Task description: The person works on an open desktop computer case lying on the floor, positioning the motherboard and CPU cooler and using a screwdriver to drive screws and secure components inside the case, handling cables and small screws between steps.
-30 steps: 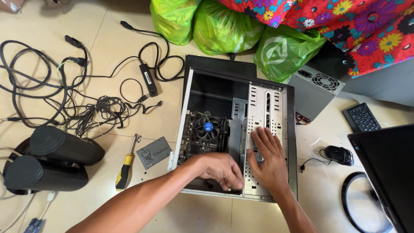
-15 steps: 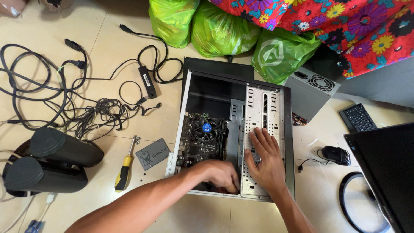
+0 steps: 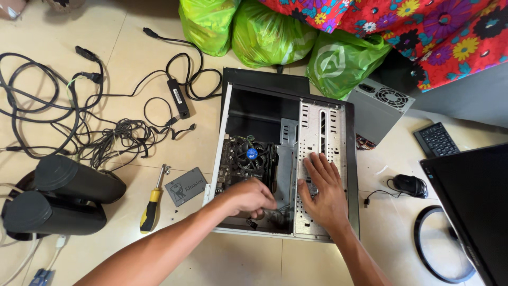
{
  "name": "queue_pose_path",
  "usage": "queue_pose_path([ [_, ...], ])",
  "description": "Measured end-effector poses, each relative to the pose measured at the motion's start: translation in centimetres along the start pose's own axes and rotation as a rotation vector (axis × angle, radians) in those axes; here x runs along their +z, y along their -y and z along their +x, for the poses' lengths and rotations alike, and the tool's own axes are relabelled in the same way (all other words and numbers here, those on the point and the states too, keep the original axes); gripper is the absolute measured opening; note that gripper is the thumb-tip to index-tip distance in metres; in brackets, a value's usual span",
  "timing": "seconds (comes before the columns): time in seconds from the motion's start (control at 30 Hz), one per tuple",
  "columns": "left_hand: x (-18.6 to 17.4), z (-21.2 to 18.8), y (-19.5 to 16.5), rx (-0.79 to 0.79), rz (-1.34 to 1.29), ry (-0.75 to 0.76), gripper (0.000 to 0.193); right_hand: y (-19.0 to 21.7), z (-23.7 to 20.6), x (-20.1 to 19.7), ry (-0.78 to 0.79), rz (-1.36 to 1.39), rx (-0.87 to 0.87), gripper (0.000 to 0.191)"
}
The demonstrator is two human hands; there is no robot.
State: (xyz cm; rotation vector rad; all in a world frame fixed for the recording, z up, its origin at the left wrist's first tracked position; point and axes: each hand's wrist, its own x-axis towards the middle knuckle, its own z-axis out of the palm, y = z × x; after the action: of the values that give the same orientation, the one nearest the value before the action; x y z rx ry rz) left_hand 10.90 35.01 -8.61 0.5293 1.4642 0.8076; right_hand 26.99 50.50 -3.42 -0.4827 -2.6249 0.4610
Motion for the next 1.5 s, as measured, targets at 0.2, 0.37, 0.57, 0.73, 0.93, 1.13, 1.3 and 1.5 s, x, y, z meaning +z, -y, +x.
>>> queue_pose_path([
  [0.2,-0.9,-2.2,-0.8,0.09,-0.113,-0.118,0.021,0.2,-0.3,-0.4,-0.031,0.09,-0.019,0.037],
  [0.37,-0.7,-2.0,-0.4,0.109,-0.316,-0.099,0.021,1.8,-1.0,-1.5,0.074,0.291,0.035,0.029],
  [0.57,-0.6,-2.1,0.8,0.082,-0.38,-0.163,0.021,4.7,-1.4,-1.3,0.218,0.194,-0.236,0.029],
  [0.73,0.2,-2.7,0.9,0.096,-0.144,-0.108,0.019,5.5,-1.2,-1.9,0.435,0.106,-0.162,0.015],
  [0.93,0.9,0.3,2.9,0.119,0.412,-0.015,0.026,5.9,-0.8,-3.7,0.697,-0.069,-0.215,0.014],
  [1.13,4.4,6.4,2.6,0.108,0.994,0.024,0.041,6.0,0.2,-4.9,0.634,0.093,-0.128,0.012],
  [1.3,4.7,4.9,2.2,0.014,0.3,0.11,0.027,5.1,-0.5,-5.8,0.441,0.207,-0.135,0.011],
  [1.5,3.9,0.8,1.2,-0.009,0.253,0.044,0.024,4.6,-1.9,-6.1,0.243,0.201,-0.093,0.016],
])
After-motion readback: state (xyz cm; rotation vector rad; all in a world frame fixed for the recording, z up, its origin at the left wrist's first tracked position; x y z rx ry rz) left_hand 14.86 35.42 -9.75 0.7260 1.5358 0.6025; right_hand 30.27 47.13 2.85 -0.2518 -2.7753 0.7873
